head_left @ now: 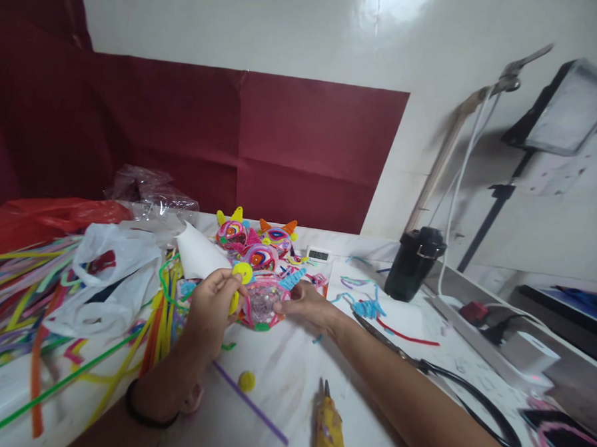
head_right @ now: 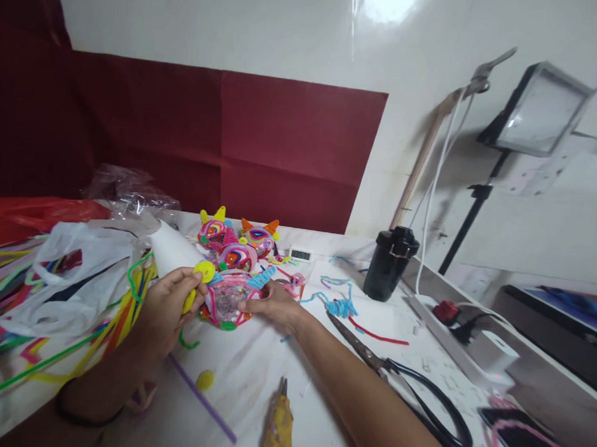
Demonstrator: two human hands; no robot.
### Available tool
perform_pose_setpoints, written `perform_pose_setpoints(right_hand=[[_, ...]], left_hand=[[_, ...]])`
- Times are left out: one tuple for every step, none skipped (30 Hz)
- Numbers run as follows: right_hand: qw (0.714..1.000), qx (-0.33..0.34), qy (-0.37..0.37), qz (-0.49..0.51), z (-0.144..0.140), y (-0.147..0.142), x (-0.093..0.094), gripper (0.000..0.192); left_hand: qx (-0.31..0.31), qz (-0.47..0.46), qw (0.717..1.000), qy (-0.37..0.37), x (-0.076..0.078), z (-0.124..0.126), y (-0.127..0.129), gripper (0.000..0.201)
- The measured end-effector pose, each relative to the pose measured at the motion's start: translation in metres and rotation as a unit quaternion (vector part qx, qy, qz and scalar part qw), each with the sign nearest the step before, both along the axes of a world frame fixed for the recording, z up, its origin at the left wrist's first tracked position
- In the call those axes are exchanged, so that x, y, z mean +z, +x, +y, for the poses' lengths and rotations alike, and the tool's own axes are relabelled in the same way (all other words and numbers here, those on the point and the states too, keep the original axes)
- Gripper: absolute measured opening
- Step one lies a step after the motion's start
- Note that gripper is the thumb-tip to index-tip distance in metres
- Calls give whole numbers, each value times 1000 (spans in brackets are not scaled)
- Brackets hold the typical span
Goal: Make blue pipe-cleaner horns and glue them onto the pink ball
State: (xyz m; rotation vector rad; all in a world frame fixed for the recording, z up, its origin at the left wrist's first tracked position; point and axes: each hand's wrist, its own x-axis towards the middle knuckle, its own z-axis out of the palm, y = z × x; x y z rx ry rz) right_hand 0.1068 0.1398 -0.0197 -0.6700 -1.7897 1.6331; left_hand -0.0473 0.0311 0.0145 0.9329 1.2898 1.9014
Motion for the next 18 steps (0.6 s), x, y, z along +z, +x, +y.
perform_pose_setpoints(right_hand=[[1000,2,0,-6,-1,0,0,39],[1000,2,0,-10,-2,1,0,37],[1000,0,0,-12,-2,1,0,36],[1000,-5,1,-11,-2,2,0,36],[1000,-12,2,-10,-3,2,-1,37],[1000,-19,2,-8,-3,2,-1,39],[1000,-26,2,-8,-3,2,-2,40],[1000,-30,1,-8,-4,3,-2,41],[999,-32,1,-9,-5,3,-2,41],[999,-31,0,-10,-5,3,-2,41],[1000,-27,0,-10,-6,3,-2,41],[1000,-21,0,-11,-7,3,-2,42],[1000,-15,0,-11,-7,3,-1,43],[1000,-10,1,-12,-8,3,-1,44],[1000,-7,3,-12,-8,3,-1,44],[1000,-7,6,-14,-8,4,-2,44],[1000,-9,10,-16,-8,4,-2,44],[1000,-11,14,-19,-8,5,-2,45]], left_hand=[[-3,-1,1000,-2,-1,0,1,13],[-7,-1,1000,-5,-1,0,1,13],[-12,-1,1000,-7,-2,0,2,13],[-18,-1,1000,-9,-2,1,2,13],[-23,0,1000,-10,-2,1,3,14],[-27,1,1000,-10,-2,1,3,14],[-29,2,1000,-10,-2,1,4,14],[-29,4,1000,-9,-2,1,4,14],[-28,5,1000,-8,-2,1,4,14],[-26,5,1000,-8,-2,1,4,14],[-24,6,1000,-7,-2,0,3,14],[-22,8,1000,-8,-1,0,3,13],[-20,9,1000,-8,-1,-1,3,14],[-19,10,1000,-8,0,-1,3,14],[-18,11,1000,-8,0,-1,3,14],[-18,12,1000,-7,0,-2,3,14],[-19,13,1000,-6,1,-2,3,14],[-22,14,1000,-6,1,-2,4,15]])
